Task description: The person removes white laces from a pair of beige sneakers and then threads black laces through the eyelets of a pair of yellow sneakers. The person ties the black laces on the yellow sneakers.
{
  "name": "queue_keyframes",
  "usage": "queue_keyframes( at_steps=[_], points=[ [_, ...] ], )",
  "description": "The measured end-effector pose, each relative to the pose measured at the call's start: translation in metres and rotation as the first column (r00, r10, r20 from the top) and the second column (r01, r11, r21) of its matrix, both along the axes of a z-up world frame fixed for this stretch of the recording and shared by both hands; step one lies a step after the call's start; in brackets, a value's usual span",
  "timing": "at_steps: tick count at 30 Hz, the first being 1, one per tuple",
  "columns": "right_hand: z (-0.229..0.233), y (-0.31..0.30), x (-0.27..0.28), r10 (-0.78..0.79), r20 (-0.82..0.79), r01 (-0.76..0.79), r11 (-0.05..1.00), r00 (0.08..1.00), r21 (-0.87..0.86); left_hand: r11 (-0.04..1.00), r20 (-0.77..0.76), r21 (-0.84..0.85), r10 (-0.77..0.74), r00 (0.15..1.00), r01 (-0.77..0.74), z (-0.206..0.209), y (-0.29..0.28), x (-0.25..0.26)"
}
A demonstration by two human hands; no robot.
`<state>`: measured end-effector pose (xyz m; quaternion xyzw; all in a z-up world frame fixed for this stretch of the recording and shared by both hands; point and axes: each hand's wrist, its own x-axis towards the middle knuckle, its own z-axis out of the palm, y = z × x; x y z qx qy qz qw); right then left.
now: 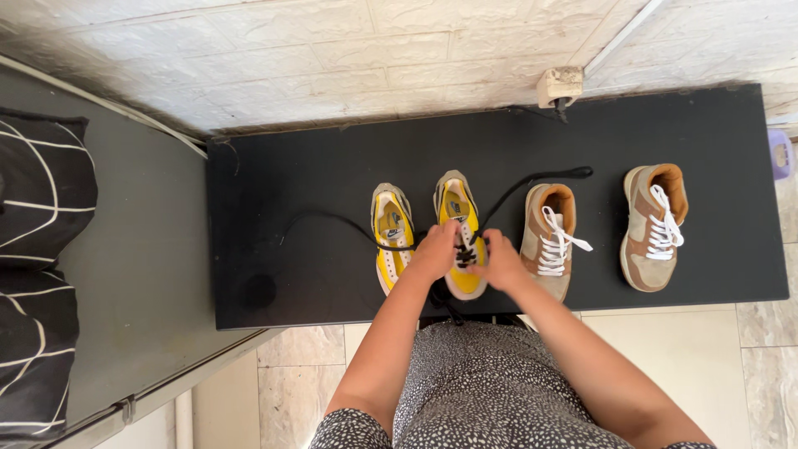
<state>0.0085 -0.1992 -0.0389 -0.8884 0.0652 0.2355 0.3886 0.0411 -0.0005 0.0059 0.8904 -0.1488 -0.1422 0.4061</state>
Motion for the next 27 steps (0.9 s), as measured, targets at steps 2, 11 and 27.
queue_keyframes(
  at_steps=[2,11,27],
  points=[
    [-0.003,0.015,-0.015,0.023,0.139,-0.016,0.999,0.99,-0.051,0.987,-0.105,0.153,0.074,0.992,-0.057,0.003,0.001,-0.002],
    [0.059,0.013,0.016,0.24,-0.19,-0.251,0.967,0.952,-0.038,0.871,-0.594,-0.408,-0.025,0.804,-0.273,0.059,0.011,0.026],
    [0.149,0.023,0.034,0.056,-0.013,-0.057,0.998,0.998,-0.029,0.593,-0.504,-0.728,-0.124,0.855,-0.343,0.082,-0.019,0.019]
  ],
)
